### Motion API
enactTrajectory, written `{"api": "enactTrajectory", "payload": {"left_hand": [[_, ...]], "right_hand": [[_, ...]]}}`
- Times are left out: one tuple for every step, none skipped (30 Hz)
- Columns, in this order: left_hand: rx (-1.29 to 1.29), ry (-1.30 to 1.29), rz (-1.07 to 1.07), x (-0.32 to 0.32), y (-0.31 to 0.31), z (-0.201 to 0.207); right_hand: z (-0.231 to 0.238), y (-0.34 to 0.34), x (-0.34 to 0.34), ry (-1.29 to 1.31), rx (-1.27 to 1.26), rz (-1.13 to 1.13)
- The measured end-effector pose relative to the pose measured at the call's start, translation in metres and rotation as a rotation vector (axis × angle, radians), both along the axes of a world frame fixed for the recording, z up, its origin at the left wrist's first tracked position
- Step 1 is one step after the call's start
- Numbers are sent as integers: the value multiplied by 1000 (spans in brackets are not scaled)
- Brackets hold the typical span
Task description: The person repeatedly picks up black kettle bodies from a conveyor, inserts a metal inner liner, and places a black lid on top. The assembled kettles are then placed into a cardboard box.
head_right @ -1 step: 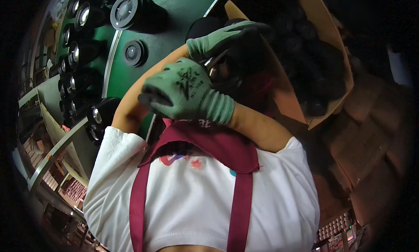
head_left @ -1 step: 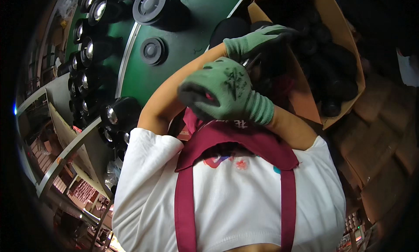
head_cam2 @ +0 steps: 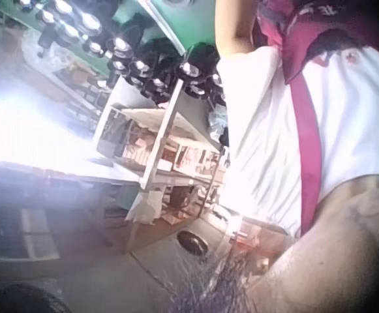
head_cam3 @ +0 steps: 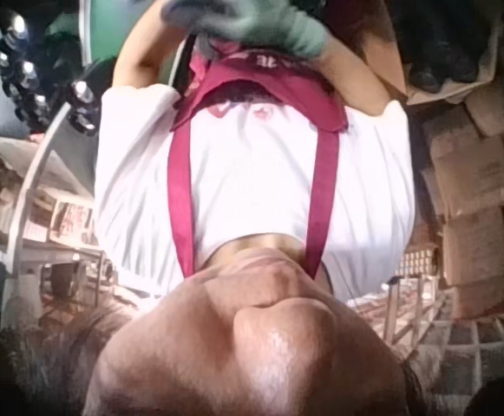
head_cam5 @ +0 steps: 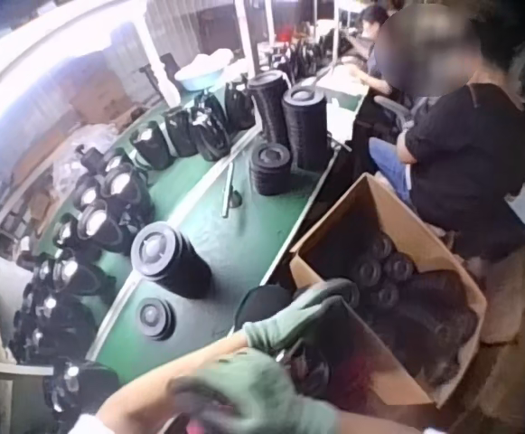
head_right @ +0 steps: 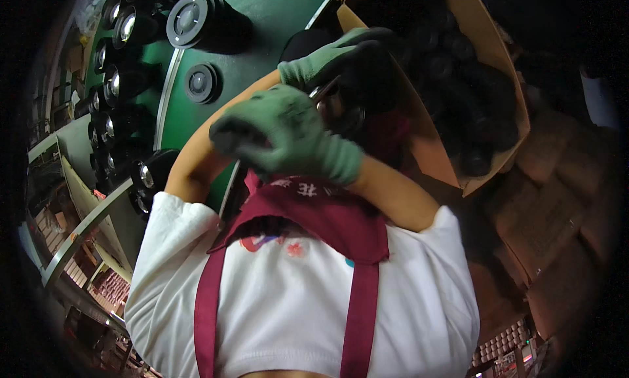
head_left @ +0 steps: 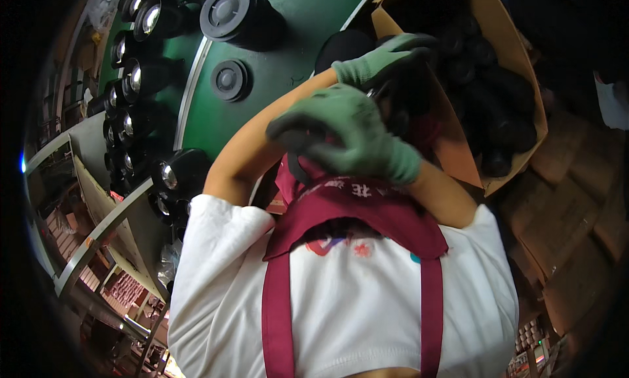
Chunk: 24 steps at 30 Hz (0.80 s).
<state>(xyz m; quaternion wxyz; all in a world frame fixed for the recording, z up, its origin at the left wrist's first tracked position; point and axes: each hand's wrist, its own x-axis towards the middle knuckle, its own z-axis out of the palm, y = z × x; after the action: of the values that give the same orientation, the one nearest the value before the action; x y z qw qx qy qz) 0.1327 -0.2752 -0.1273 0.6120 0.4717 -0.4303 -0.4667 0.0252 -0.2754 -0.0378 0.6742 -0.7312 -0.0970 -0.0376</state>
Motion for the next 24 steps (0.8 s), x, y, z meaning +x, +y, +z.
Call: {"api": "enactTrajectory", "payload": {"left_hand": [[196, 94, 155, -5, 0, -10], [179, -138, 275, -5, 11, -20], [323, -404, 477, -9, 3, -23], [524, -636, 661, -13, -5, -29], [580, -663, 796, -15, -6, -16], [570, -722, 839, -14, -4, -14], [551, -783, 882, -13, -2, -10], [704, -785, 915, -13, 6, -5], [897, -867, 835, -14, 13, 11], [1026, -725, 658, -1, 28, 3], [1139, -572, 481, 13, 45, -4], [982, -217, 245, 8, 49, 37], [899, 170, 34, 2, 60, 79], [964, 107, -35, -1, 56, 91], [1027, 43, -105, -7, 50, 94], [1130, 40, -113, -6, 41, 94], [1213, -241, -137, -14, 35, 92], [1170, -584, 18, -24, 33, 90], [1118, -910, 206, -38, 45, 85], [1067, -905, 205, -33, 51, 74], [888, -987, 94, -25, 57, 64], [700, -1058, -21, -13, 63, 56], [524, -1115, -113, 0, 74, 50], [367, -1223, -301, 23, 77, 46]], "right_hand": [[-7, -10, -6, 62, 255, -109], [-16, -23, -6, 77, 508, -219], [-21, -39, -6, 27, 509, -429], [-29, -63, -1, -34, 506, -629], [-57, -86, 2, -88, 252, -713], [-82, -109, 5, -135, -3, -819], [-118, -118, 2, -172, -514, -775], [-100, -97, -3, -42, -615, -576], [-116, -97, 1, -62, -637, -593], [-112, -100, 11, 5, -755, -449], [-107, -102, 19, 68, -873, -302], [-122, -103, 16, -134, -935, -392], [-109, -99, 25, 83, -886, -241], [-104, -92, 32, 47, -943, -208], [-103, -86, 37, 7, -1002, -177], [-103, -79, 40, -43, -1061, -165], [-101, -73, 40, 3, -1030, -181], [-103, -78, 38, 81, -1003, -231], [-103, -73, 36, 138, -967, -250], [-106, -74, 33, 127, -992, -284], [-101, -73, 21, 50, -1076, -340], [-94, -77, 2, -64, -1231, -399], [-83, -74, -15, -202, -1375, -440], [-68, -69, -31, -153, -1297, -498]]}}
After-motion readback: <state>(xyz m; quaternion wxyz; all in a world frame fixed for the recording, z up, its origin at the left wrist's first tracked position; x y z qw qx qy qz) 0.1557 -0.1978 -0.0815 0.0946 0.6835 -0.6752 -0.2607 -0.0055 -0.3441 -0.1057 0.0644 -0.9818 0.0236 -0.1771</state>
